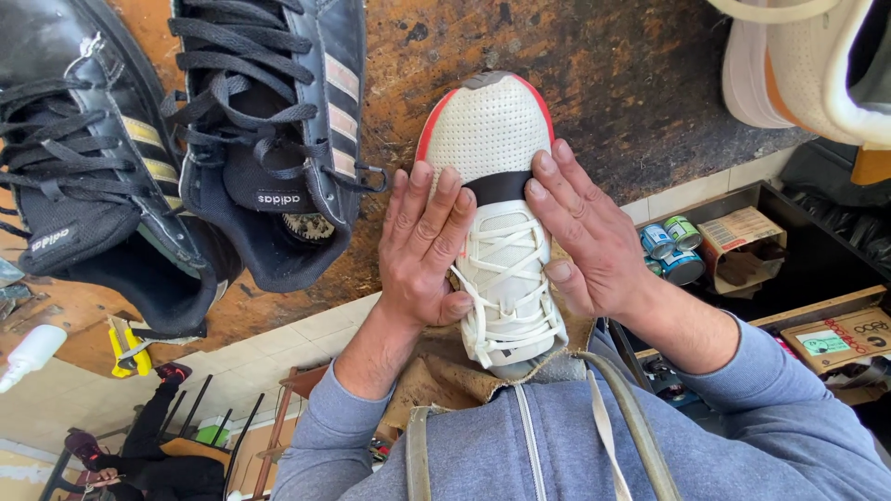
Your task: Applying a black reinforcement strip to a sneaker using adhesive and a brush, followed by manual smoothing to ensure a secure bond.
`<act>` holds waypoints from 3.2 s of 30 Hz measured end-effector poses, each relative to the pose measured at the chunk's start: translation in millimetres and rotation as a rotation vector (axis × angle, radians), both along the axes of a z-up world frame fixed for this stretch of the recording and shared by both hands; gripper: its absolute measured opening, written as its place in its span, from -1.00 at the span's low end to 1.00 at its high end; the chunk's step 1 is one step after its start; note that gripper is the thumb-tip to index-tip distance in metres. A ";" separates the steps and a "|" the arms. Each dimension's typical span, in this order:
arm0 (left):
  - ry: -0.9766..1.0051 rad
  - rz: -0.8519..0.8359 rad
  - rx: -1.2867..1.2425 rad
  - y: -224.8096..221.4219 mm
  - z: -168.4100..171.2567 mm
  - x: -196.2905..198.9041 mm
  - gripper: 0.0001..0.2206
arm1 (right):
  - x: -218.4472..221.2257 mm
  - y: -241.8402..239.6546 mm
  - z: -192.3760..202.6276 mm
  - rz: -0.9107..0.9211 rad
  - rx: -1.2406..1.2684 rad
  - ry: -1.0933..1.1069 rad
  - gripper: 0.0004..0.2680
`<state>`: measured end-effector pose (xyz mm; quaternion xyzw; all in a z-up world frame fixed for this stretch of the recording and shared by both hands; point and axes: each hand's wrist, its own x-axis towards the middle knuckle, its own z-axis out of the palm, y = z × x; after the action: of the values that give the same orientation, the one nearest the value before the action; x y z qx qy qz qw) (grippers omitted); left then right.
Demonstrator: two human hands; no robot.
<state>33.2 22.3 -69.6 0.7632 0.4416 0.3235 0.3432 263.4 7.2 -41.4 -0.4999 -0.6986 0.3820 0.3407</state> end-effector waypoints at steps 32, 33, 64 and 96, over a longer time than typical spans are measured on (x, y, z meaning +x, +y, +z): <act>-0.040 -0.029 0.106 -0.5 -21.9 -3.8 -0.13 | 4.2 -10.0 -5.2 -0.125 -0.003 0.173 -0.48; -0.050 -0.023 0.108 0.0 -21.5 -3.5 -0.13 | 5.0 -8.1 -5.2 -0.115 0.036 0.135 -0.49; -0.082 0.015 0.028 4.2 -15.3 -16.6 -0.18 | 32.8 14.3 -29.5 0.024 0.095 0.078 -0.39; 0.092 -0.074 0.206 12.5 1.0 -6.8 -0.20 | 7.1 20.5 -7.3 0.077 0.285 -0.047 -0.41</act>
<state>26.4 34.8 -68.6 0.8242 0.3929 0.3188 0.2543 270.5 27.7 -48.7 -0.4281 -0.7722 0.2800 0.3768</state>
